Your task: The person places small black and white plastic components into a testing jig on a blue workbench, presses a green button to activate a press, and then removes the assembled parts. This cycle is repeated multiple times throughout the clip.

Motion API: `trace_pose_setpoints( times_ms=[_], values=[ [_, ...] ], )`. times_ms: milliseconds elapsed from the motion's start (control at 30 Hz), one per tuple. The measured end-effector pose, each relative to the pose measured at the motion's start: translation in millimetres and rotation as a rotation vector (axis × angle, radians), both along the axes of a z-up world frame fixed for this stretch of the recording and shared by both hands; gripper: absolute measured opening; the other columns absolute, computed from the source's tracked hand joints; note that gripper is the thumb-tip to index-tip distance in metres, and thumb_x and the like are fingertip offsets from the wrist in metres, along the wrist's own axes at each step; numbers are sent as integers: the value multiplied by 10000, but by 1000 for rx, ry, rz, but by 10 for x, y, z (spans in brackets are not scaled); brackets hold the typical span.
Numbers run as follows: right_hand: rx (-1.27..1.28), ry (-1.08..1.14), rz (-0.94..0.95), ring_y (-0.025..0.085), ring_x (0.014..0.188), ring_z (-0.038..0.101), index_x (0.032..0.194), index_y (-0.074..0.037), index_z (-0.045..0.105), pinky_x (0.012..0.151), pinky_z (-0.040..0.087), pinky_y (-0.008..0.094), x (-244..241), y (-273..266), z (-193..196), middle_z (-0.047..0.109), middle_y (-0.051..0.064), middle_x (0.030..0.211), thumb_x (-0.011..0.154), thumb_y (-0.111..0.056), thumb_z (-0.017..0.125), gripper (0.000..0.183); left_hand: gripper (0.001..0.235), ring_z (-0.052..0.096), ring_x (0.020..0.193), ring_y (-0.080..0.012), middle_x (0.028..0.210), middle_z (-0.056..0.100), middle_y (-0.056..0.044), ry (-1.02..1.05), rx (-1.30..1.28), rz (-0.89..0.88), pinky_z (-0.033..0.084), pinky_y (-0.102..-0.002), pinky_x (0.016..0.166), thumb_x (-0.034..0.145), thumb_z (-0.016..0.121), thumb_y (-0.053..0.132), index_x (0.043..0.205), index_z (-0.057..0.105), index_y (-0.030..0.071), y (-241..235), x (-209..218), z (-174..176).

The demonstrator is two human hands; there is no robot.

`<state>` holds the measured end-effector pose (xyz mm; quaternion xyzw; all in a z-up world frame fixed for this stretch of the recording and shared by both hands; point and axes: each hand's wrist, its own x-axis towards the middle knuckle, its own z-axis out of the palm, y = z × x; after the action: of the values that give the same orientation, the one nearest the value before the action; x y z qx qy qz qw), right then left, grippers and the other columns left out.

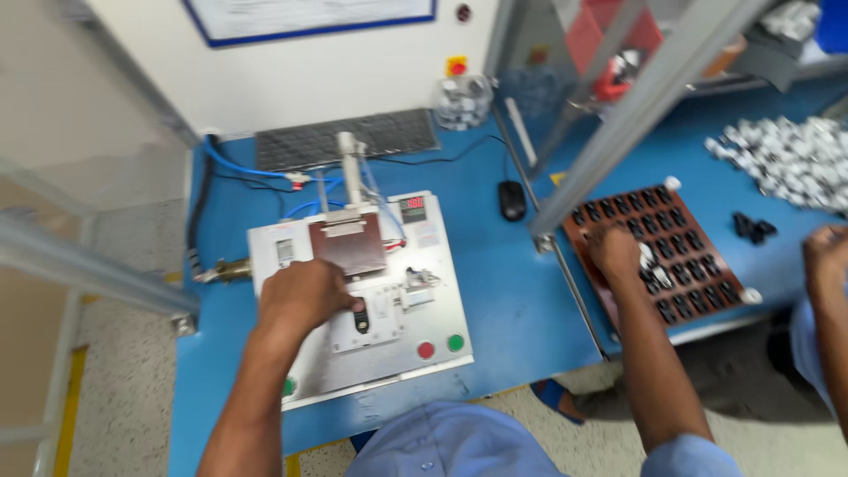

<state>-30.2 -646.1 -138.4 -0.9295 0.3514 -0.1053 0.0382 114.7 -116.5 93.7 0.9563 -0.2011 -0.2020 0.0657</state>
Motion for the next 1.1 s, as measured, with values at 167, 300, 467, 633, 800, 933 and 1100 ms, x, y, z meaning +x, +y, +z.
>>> trace_pose_setpoints(
  times_ms=[167, 300, 467, 633, 800, 933, 1100],
  values=[
    [95, -109, -34, 370, 978, 702, 1126, -147, 789, 849, 552, 486, -109, -223, 330, 735, 173, 1122, 857, -194, 819, 275, 287, 766, 880, -270, 874, 803, -44, -33, 228, 39, 576, -423, 778, 803, 786, 540, 944, 838, 295, -62, 44, 5],
    [252, 18, -1, 309, 1028, 693, 1131, -143, 759, 880, 532, 454, -126, -179, 575, 742, 112, 1129, 753, -289, 893, 427, 357, 774, 915, -237, 896, 794, -12, 25, 276, 89, 572, -406, 796, 749, 817, 574, 955, 835, 283, -185, 43, 95],
    [174, -85, 74, 308, 1109, 679, 1108, -124, 780, 919, 543, 446, 19, -181, 526, 739, 105, 1135, 857, -307, 834, 315, 376, 787, 920, -245, 930, 831, -20, 23, 361, 79, 584, -404, 802, 736, 832, 578, 928, 849, 255, -265, 24, 160],
    [90, -44, 243, 387, 1031, 651, 1214, -156, 758, 881, 514, 513, 452, -405, 209, 688, 177, 1129, 890, -298, 751, 354, 468, 759, 1000, -277, 1019, 800, -59, -30, 453, -27, 575, -421, 834, 690, 862, 599, 1035, 821, 285, -391, 57, 155],
    [154, 76, 239, 298, 1022, 708, 1087, -188, 821, 893, 559, 446, 784, -638, 52, 772, 85, 1099, 865, -391, 783, 303, 502, 764, 998, -292, 1001, 805, -106, -106, 388, -78, 596, -415, 834, 693, 877, 544, 1021, 823, 169, -411, 55, 171],
    [379, -153, 104, 254, 890, 727, 1099, -128, 800, 823, 552, 403, 692, -666, 193, 777, 114, 1030, 812, -361, 876, 378, 490, 735, 998, -303, 1011, 773, -112, -89, 345, -49, 584, -411, 835, 667, 923, 479, 1012, 811, 148, -339, 94, 71],
    [804, -616, -6, 221, 812, 710, 1189, 40, 687, 754, 585, 363, 195, -423, 636, 737, 140, 1023, 917, -121, 760, 324, 371, 754, 960, -298, 1003, 775, -122, -151, 267, -129, 599, -415, 800, 715, 894, 373, 991, 810, 140, -316, 140, -109]
  ],
)
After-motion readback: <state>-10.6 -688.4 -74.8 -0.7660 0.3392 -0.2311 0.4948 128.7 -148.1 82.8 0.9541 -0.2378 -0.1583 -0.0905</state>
